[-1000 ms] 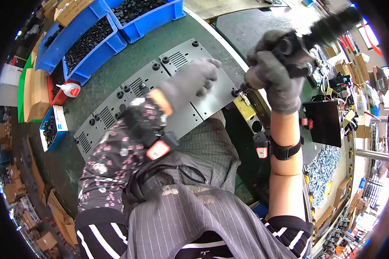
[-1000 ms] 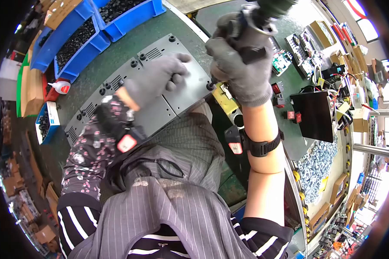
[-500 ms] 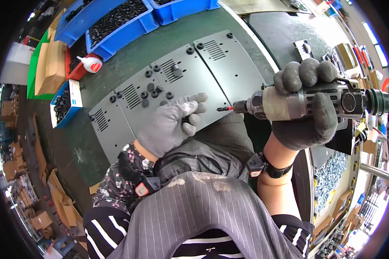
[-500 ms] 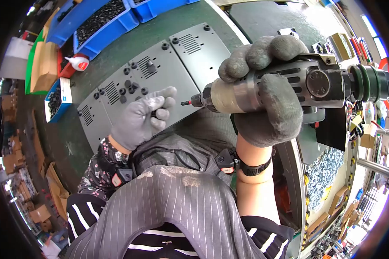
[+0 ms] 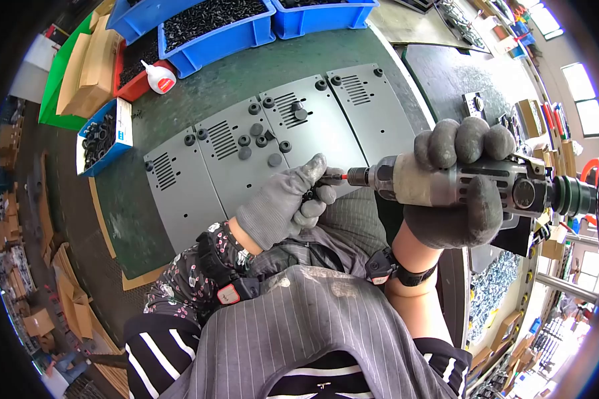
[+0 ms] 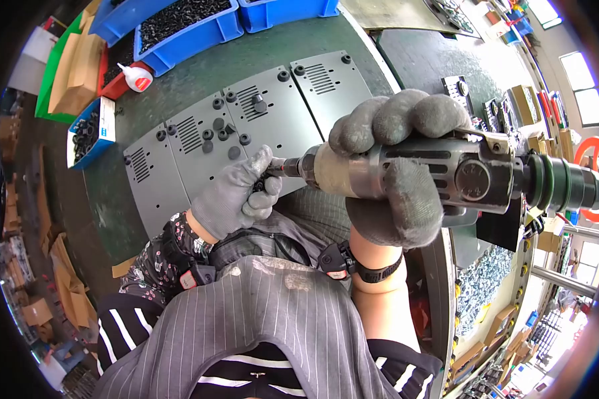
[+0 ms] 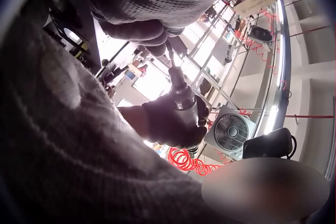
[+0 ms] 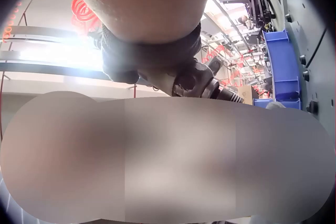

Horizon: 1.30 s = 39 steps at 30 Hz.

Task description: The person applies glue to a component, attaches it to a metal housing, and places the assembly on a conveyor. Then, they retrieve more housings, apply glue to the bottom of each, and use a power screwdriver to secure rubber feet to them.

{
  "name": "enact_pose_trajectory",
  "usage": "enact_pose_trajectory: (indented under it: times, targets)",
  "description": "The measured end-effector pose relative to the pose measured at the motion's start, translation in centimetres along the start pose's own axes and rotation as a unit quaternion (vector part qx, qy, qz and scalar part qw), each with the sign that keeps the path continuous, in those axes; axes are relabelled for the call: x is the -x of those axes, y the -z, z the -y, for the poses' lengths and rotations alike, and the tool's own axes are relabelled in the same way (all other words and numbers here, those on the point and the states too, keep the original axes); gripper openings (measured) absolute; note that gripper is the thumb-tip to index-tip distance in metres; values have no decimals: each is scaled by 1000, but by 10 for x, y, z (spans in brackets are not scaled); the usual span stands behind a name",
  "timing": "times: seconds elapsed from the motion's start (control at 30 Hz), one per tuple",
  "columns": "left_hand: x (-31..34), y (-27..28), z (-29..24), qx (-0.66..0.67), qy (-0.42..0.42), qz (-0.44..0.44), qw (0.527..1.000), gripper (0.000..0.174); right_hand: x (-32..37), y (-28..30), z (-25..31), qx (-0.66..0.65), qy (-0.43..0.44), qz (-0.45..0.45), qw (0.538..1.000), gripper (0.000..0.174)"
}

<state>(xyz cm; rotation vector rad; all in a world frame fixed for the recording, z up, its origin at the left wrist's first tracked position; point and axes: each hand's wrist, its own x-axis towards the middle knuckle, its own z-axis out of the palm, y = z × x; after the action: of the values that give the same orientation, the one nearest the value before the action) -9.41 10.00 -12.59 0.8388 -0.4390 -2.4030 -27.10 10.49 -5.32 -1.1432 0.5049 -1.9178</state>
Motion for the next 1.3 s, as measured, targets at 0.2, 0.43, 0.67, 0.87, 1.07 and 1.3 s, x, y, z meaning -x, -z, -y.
enact_pose_trajectory:
  times: [0.2, 0.43, 0.67, 0.87, 1.07, 1.3]
  targets:
    - [-1, 1, 5, -38, -11, -36, 999, 40, 6, -1, -6, 3, 21, 40, 999, 40]
    - [8, -9, 6, -95, 24, -48, 994, 40, 11, 18, -3, -83, 5, 58, 995, 42]
    - [33, 23, -27, -255, -51, -27, 965, 30, 6, 39, 6, -28, 52, -66, 996, 37]
    - [29, 12, -45, -636, -242, -216, 700, 22, 12, 47, 2, -68, 10, -69, 995, 38]
    - [5, 2, -45, -832, -256, -257, 420, 19, 15, 48, 1, -58, 10, -48, 997, 39]
    - [-15, -4, -51, -844, -234, -165, 454, 19, 13, 60, 21, -12, 29, -74, 997, 42]
